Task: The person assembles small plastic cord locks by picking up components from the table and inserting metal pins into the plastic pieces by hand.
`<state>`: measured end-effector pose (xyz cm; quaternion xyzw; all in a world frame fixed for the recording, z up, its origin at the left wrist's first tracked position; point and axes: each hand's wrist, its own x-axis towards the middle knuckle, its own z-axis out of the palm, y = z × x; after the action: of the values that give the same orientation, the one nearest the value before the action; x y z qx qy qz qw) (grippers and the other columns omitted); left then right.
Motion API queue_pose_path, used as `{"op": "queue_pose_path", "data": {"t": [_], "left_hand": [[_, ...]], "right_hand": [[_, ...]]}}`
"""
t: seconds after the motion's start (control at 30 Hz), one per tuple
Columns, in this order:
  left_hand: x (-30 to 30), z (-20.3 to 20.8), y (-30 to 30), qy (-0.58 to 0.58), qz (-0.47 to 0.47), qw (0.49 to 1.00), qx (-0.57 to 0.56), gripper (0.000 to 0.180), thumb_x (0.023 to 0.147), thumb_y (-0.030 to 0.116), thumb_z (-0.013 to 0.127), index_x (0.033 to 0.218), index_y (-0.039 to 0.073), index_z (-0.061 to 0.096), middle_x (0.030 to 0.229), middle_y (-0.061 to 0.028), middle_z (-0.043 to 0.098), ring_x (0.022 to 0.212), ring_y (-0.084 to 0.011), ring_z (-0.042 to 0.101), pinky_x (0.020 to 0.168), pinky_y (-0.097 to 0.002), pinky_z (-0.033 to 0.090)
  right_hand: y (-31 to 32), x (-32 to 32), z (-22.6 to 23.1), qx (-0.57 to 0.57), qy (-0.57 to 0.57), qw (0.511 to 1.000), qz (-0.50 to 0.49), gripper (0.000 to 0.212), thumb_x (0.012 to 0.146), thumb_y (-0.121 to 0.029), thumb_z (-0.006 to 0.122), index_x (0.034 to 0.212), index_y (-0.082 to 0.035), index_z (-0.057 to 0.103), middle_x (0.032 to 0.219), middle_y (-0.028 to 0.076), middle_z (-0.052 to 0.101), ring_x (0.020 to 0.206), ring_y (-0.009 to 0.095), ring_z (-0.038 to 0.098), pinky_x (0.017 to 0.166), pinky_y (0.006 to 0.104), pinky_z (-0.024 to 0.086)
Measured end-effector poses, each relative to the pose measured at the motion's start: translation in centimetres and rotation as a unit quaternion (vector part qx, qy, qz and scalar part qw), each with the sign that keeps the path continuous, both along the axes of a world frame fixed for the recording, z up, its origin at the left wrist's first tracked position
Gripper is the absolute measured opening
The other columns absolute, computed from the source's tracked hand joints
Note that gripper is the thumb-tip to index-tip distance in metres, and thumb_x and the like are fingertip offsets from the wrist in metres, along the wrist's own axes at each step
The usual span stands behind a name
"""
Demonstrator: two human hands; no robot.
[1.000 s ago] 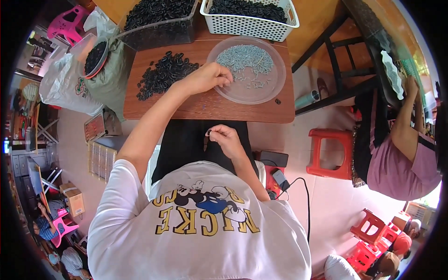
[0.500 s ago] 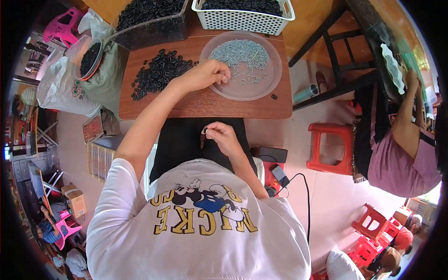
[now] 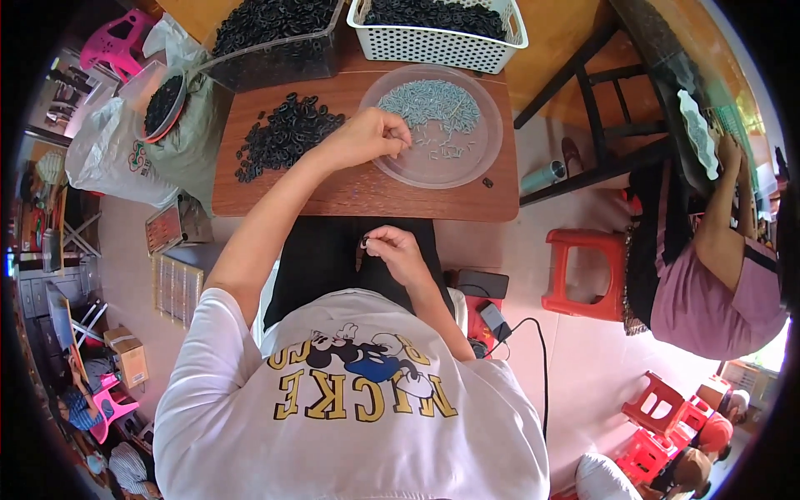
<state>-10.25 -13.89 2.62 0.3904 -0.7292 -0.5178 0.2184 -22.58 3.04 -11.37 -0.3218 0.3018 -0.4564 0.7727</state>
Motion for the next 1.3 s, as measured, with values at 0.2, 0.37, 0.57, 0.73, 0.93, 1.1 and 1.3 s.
{"op": "queue_pose_path", "data": {"t": [0.2,0.37,0.57,0.73,0.93,1.1,1.3], "left_hand": [[2.8,2.0,5.2,0.145,0.134,0.969,0.151,0.013,0.081,0.009,0.066,0.091,0.000,0.066,0.079,-0.0042,0.065,0.069,-0.0081,0.059,0.064,-0.0219,0.047],[6.1,0.5,10.2,0.399,0.223,0.829,0.322,0.013,0.085,0.006,0.064,0.097,0.001,0.063,0.091,-0.0073,0.065,0.075,-0.0117,0.061,0.067,-0.0212,0.050],[8.6,-0.3,13.6,0.530,0.251,0.732,0.346,0.014,0.084,0.001,0.062,0.098,0.001,0.062,0.089,-0.0077,0.066,0.071,-0.0093,0.060,0.062,-0.0172,0.049],[10.2,0.8,14.6,0.550,0.252,0.718,0.345,0.019,0.083,0.000,0.063,0.102,0.001,0.061,0.089,-0.0082,0.066,0.073,-0.0104,0.061,0.063,-0.0179,0.049],[11.3,0.2,15.1,0.547,0.250,0.733,0.317,0.024,0.083,-0.001,0.063,0.106,-0.001,0.059,0.091,-0.0091,0.066,0.078,-0.0132,0.064,0.066,-0.0206,0.050],[11.4,-0.2,15.1,0.523,0.257,0.754,0.302,0.024,0.082,0.000,0.064,0.106,-0.001,0.059,0.092,-0.0098,0.066,0.081,-0.0148,0.064,0.068,-0.0208,0.050],[10.9,0.2,15.4,0.406,0.297,0.841,0.199,0.027,0.080,0.000,0.066,0.107,-0.002,0.060,0.091,-0.0095,0.067,0.082,-0.0136,0.064,0.069,-0.0231,0.049]], "right_hand": [[-0.6,-0.4,5.9,-0.010,0.109,0.993,-0.046,0.019,0.083,-0.002,0.063,0.101,-0.001,0.067,0.086,0.002,0.065,0.075,0.007,0.057,0.070,0.0202,0.046],[-2.1,0.2,13.0,-0.088,0.099,0.987,-0.093,0.014,0.081,0.001,0.064,0.095,0.000,0.067,0.084,0.003,0.066,0.071,0.006,0.056,0.064,0.0186,0.043],[-2.8,4.1,16.0,-0.102,0.141,0.978,-0.116,0.012,0.080,0.000,0.065,0.092,0.001,0.067,0.079,0.004,0.066,0.065,0.005,0.054,0.058,0.0172,0.041],[-2.7,6.4,16.5,-0.113,0.205,0.966,-0.111,0.011,0.079,0.000,0.067,0.090,0.002,0.067,0.073,0.001,0.064,0.061,0.003,0.052,0.054,0.0159,0.038],[-2.6,7.6,16.4,-0.091,0.201,0.968,-0.116,0.011,0.078,-0.001,0.068,0.089,0.002,0.068,0.071,0.001,0.064,0.060,0.003,0.052,0.054,0.0159,0.038],[-2.4,7.7,16.6,-0.097,0.241,0.959,-0.112,0.011,0.078,-0.003,0.068,0.089,0.002,0.068,0.073,0.001,0.065,0.060,0.003,0.052,0.054,0.0163,0.039],[-1.6,7.5,16.7,-0.132,0.327,0.927,-0.129,0.011,0.079,-0.003,0.068,0.088,0.003,0.068,0.073,0.002,0.065,0.060,0.004,0.054,0.054,0.0170,0.041]]}}
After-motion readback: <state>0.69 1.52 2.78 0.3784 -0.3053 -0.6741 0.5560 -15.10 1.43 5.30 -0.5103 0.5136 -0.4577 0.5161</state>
